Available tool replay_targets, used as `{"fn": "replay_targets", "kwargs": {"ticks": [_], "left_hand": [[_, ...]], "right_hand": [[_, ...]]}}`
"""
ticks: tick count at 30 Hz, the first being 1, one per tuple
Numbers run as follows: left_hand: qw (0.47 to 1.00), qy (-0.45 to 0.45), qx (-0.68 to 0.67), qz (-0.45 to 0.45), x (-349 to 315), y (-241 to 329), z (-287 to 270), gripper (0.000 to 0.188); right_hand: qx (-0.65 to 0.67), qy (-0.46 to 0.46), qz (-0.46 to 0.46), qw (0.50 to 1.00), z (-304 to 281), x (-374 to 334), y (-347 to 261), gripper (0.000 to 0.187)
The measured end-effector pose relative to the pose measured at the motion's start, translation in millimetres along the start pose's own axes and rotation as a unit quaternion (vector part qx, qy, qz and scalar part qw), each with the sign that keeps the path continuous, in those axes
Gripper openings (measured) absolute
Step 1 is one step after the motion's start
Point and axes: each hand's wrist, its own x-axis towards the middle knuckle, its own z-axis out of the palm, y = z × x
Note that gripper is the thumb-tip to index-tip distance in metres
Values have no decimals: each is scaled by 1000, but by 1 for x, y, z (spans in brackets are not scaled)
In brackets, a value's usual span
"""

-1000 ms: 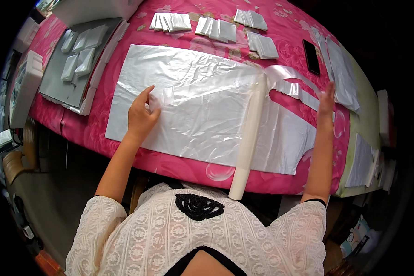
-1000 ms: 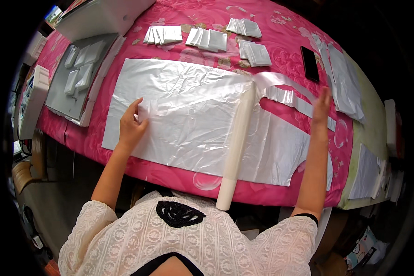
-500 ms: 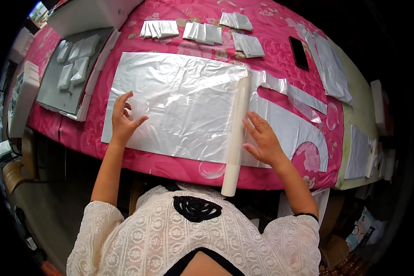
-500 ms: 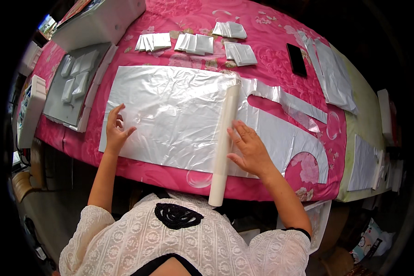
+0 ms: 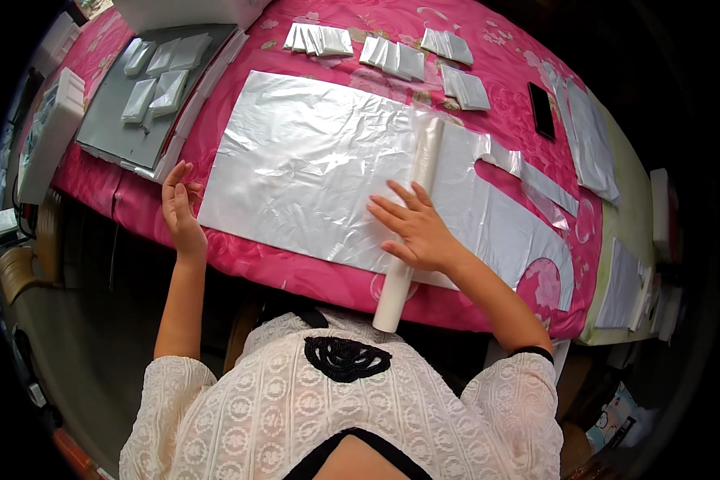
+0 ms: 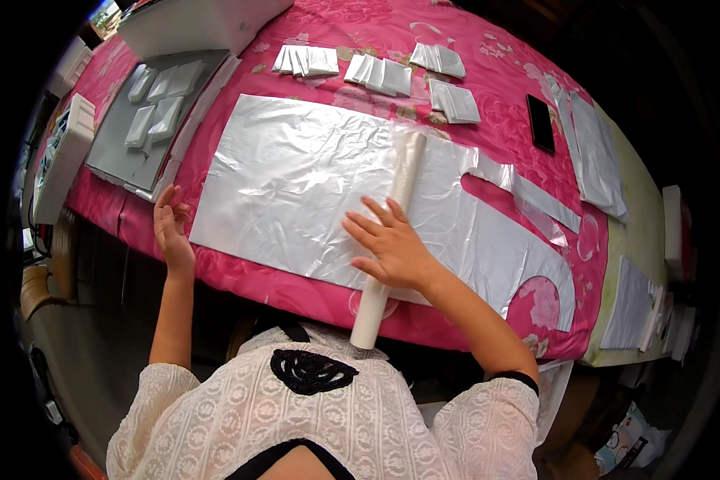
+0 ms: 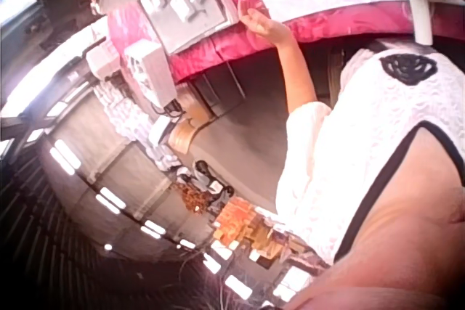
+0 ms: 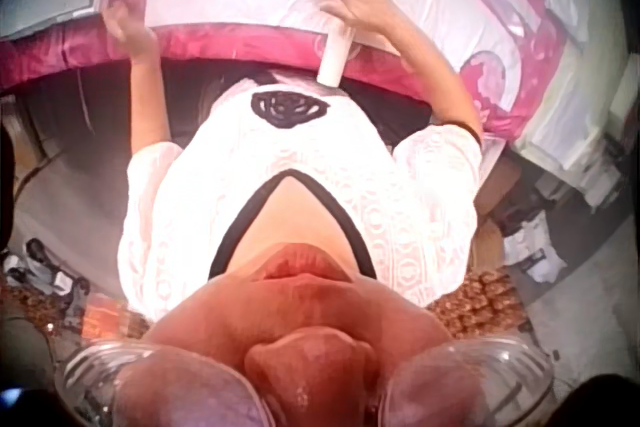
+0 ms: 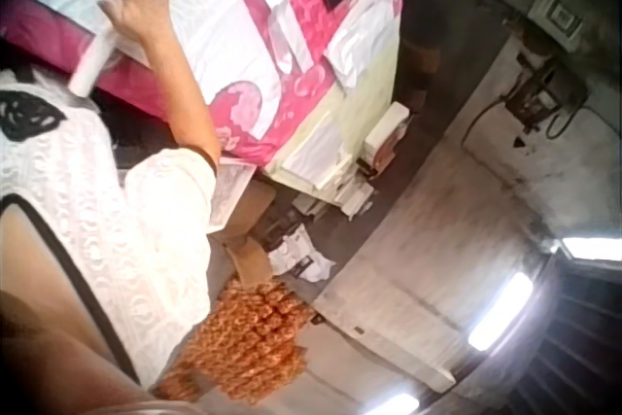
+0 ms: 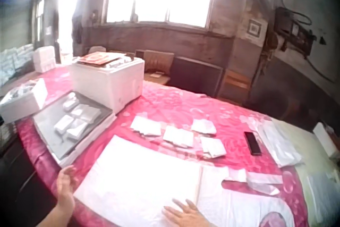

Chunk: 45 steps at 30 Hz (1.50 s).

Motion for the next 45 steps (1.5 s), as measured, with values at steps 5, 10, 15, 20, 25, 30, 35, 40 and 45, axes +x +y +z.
{"fn": "replay_targets", "kwargs": {"ticks": [5, 10, 15, 20, 25, 30, 35, 40, 45], "left_hand": [[999, -47, -24, -1, -12, 15, 9, 37], [996, -81, 14, -15, -31, 21, -13, 34], [993, -91, 49, -50, -58, 22, -30, 32], [957, -163, 237, -28, -69, 38, -19, 49], [863, -141, 483, -48, -69, 34, -14, 68], [938, -169, 234, -190, -60, 32, -36, 61], [787, -251, -353, -439, -74, 39, -19, 69], [655, -324, -444, -518, -66, 38, 17, 80], [565, -398, -464, -554, -83, 39, 36, 79]], "right_hand": [[254, -12, -216, 943, -9, 91, -81, 51], [121, 101, -114, 981, -7, 102, -25, 45], [20, 33, -148, 988, 18, 145, -8, 52], [13, 43, -205, 978, 44, 246, -46, 51], [19, 274, -30, 961, 72, 313, -90, 42], [285, 354, 236, 859, 70, 294, -82, 83], [861, 187, 180, 438, 24, 242, -59, 55], [870, 238, 104, 418, -12, 196, -40, 51], [846, 305, 108, 424, -23, 150, -40, 50]]}}
